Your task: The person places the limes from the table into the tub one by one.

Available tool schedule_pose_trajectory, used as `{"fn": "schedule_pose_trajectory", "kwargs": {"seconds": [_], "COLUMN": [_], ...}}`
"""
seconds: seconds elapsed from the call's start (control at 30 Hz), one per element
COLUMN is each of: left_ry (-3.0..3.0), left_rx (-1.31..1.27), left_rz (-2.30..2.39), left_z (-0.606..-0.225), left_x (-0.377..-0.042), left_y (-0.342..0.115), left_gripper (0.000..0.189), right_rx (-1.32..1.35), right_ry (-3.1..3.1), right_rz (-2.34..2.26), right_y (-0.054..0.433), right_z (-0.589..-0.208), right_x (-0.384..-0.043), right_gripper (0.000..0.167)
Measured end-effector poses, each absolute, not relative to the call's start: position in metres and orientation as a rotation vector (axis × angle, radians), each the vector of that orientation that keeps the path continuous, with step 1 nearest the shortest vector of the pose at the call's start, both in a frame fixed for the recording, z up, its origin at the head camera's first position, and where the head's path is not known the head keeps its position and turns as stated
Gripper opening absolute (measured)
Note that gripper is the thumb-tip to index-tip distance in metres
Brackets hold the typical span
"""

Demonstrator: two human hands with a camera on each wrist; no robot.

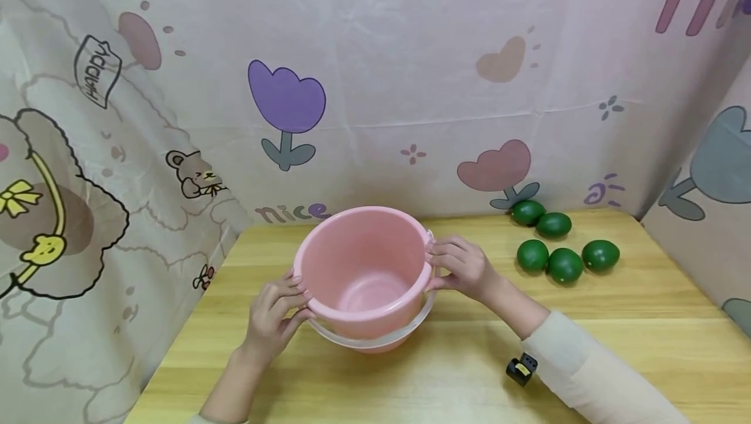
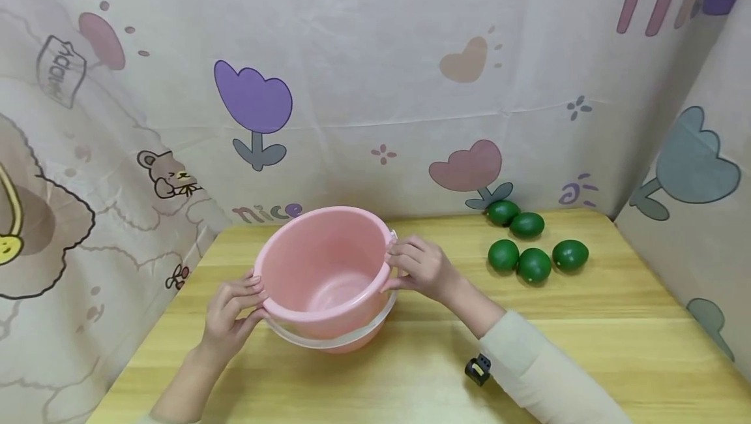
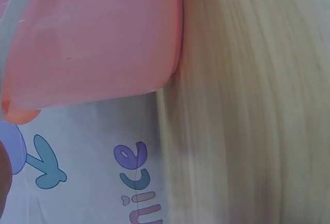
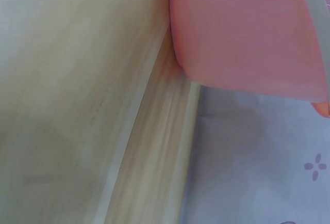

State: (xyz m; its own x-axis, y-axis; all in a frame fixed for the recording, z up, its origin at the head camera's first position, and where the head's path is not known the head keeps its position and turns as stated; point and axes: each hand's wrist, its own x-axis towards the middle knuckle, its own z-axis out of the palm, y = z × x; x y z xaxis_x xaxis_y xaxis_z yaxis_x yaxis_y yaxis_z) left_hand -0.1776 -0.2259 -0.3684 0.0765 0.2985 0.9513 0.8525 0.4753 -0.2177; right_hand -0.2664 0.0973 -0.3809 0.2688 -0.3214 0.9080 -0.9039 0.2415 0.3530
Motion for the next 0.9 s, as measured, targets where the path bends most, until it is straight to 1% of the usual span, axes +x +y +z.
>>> {"fn": "schedule_pose_trajectory", "kwargs": {"seconds": [0.47,0.9], "left_ry": [-1.453,-1.464], "left_rx": [-1.106,-1.136], "left_rz": [-0.614,-0.568], "left_z": [-0.369,-0.364], "left_x": [-0.178,-0.176], "left_y": [-0.212,-0.203], "left_gripper": [0.037,0.035], "right_rx": [1.214,1.195], "right_ry": [-1.250,-1.271], "right_rz": [0.633,0.642], "right_y": [0.105,0.116], "right_z": [-0.382,-0.377], "right_x": [-0.252,-0.238], "right_gripper": [0.053,0.053]}}
